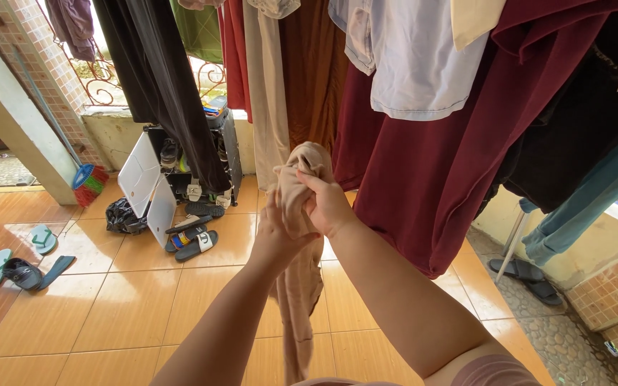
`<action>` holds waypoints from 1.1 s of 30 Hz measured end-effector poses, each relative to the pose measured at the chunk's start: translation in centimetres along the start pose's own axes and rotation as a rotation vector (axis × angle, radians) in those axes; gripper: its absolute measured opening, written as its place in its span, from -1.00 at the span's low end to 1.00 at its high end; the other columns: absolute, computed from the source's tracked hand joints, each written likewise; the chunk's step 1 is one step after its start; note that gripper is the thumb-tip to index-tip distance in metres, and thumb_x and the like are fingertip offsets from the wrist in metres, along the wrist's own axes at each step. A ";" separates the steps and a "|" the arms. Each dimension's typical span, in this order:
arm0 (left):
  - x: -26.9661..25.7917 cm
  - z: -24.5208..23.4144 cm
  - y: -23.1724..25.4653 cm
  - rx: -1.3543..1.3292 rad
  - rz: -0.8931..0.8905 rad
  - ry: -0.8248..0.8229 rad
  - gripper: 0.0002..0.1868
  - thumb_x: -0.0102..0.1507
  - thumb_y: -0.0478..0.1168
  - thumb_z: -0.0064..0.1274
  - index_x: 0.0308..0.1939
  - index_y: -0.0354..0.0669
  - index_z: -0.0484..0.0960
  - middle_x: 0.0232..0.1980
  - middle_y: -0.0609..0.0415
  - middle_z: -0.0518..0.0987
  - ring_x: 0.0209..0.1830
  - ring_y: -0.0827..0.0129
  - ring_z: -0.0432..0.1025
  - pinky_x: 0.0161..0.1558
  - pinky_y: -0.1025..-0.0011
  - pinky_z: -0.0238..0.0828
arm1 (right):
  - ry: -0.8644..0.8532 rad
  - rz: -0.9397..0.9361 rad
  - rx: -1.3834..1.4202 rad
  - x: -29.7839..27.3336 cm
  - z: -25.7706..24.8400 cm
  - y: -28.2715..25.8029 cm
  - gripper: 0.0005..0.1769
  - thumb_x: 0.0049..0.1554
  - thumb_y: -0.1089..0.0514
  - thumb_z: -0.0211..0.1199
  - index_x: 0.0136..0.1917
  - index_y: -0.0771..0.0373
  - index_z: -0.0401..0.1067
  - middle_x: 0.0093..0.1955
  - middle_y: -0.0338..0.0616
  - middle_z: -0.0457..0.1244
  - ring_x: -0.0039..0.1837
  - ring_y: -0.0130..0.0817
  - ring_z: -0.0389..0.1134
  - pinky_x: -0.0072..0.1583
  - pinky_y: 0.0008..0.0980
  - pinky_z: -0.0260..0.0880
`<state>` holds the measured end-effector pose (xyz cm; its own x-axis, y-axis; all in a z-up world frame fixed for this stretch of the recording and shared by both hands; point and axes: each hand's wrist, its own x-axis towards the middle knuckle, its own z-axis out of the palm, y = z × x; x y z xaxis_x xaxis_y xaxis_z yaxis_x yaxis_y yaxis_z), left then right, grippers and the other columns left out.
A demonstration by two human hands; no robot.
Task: The person unfolds a beige t-shirt, places it on a green hanger, and hangs it on a clothesline. They then retrieve a small green cloth from a red basin, wring it, and hang it on the same line. The person adjusts the hanging garments to smooth them out.
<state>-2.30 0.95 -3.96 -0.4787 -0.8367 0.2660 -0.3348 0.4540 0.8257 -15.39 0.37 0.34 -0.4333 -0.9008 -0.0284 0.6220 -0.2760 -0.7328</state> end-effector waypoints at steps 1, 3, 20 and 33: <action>0.8 0.5 -1.4 -0.001 0.001 0.001 0.40 -0.02 0.03 0.52 0.60 -0.19 -0.22 0.42 -0.50 0.16 0.42 -0.46 0.18 0.36 -0.28 0.21 | -0.001 -0.001 -0.001 0.6 -0.2 0.0 -0.54 0.11 0.27 0.42 0.27 0.10 0.42 0.15 -0.15 0.37 0.22 -0.19 0.42 0.25 -0.07 0.47; 2.4 1.6 -4.4 0.038 -0.229 -0.020 0.12 0.06 0.14 0.36 0.55 0.07 0.02 0.35 -0.24 0.41 0.37 -0.14 0.37 0.36 -0.04 0.32 | -0.077 -0.006 0.081 1.7 -0.5 0.2 -0.59 0.14 0.25 0.39 0.25 0.07 0.45 0.15 -0.11 0.38 0.21 -0.12 0.43 0.21 0.03 0.51; 4.5 -4.3 -1.1 -1.012 -0.449 0.136 -0.36 0.29 0.02 0.08 0.32 -0.33 0.39 0.34 -0.25 0.39 0.36 0.01 0.33 0.30 0.01 0.30 | -0.441 -0.211 -1.040 -2.0 -0.5 0.0 -0.05 0.02 0.16 0.49 0.57 0.04 0.07 0.27 -0.07 0.30 0.35 -0.25 0.30 0.33 -0.21 0.40; 3.8 -12.6 -1.9 -0.224 -0.351 -0.234 -0.01 -0.15 -0.05 0.49 0.37 -0.07 0.48 0.32 -0.34 0.44 0.35 -0.21 0.36 0.29 0.00 0.37 | -0.061 -0.691 -1.128 0.2 -0.3 4.3 -0.93 0.07 0.21 0.24 -0.16 0.12 0.53 -0.11 -0.20 0.41 0.04 -0.28 0.42 0.09 -0.37 0.43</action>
<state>6.72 -6.98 1.80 -0.5465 -0.8246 -0.1459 -0.3378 0.0576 0.9395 -13.03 -0.92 -3.06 -0.3914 -0.7102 0.5852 -0.6061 -0.2795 -0.7446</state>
